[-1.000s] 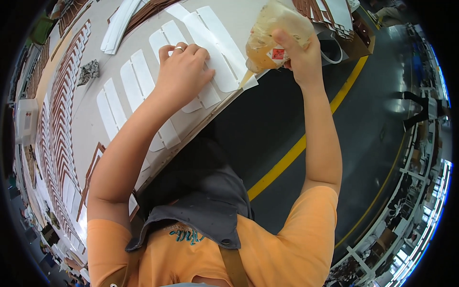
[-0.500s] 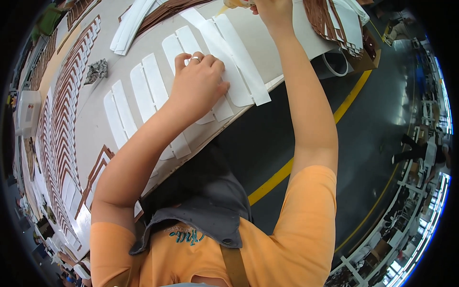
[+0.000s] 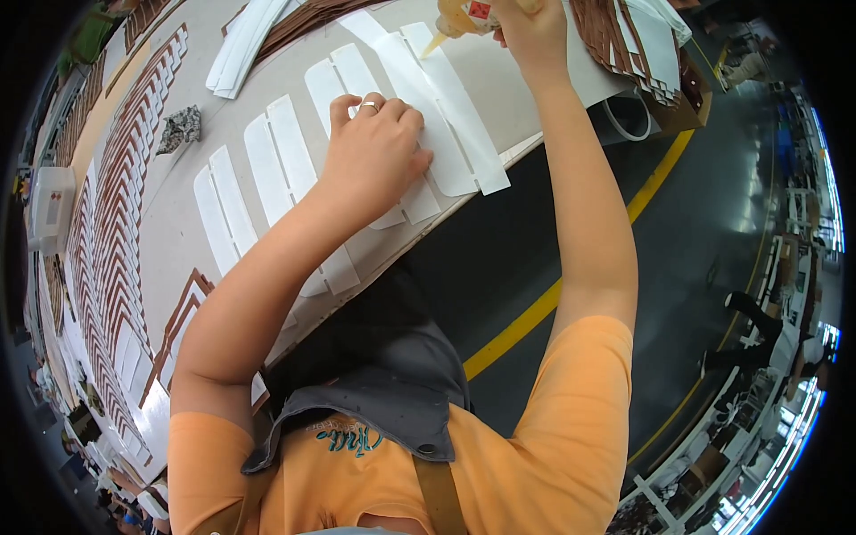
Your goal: Assembling and applying glue to white fabric liners and leather wallet pieces at a workshop table.
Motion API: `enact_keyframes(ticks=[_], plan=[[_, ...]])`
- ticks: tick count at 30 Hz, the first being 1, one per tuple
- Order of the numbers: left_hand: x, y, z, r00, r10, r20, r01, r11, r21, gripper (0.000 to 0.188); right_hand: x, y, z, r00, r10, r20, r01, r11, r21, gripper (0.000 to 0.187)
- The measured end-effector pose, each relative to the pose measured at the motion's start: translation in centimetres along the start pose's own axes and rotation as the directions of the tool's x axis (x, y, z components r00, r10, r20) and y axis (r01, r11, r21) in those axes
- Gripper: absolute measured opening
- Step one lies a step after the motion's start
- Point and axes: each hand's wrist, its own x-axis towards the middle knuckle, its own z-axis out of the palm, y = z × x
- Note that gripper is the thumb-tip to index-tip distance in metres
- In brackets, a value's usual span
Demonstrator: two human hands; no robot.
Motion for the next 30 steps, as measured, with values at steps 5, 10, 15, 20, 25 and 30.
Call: enact_keyframes(ticks=[5, 10, 15, 20, 25, 30], plan=[[0.1, 0.3, -0.2, 1.000, 0.006, -0.004, -0.006, 1.000, -0.002, 0.021, -2.3, -0.6, -2.7, 1.000, -0.019, 0.024, 0.019, 1.000, 0.008, 0.036], [0.0, 0.1, -0.1, 1.000, -0.019, 0.001, 0.019, 1.000, -0.002, 0.022, -4.7, -1.1, -4.9, 0.996, 0.020, 0.089, -0.017, 0.999, -0.036, 0.036], [0.0, 0.1, -0.1, 1.000, -0.019, 0.009, 0.019, 1.000, 0.019, 0.022, -8.0, -3.5, -6.4, 0.997, 0.053, 0.057, -0.052, 0.999, -0.017, 0.039], [0.2, 0.3, -0.4, 0.998, -0.028, 0.053, 0.027, 0.999, 0.023, 0.023, -10.5, -4.9, -8.3, 0.990, -0.105, 0.093, 0.102, 0.994, 0.034, 0.051], [0.2, 0.2, -0.4, 0.996, -0.043, 0.078, 0.040, 0.998, 0.044, 0.025, -12.6, -5.5, -8.7, 0.957, -0.274, 0.095, 0.282, 0.955, -0.093, 0.070], [0.3, 0.3, -0.5, 0.994, -0.044, 0.095, 0.040, 0.998, 0.043, 0.025, -13.4, -5.8, -9.6, 0.942, -0.324, 0.093, 0.337, 0.913, -0.232, 0.077]])
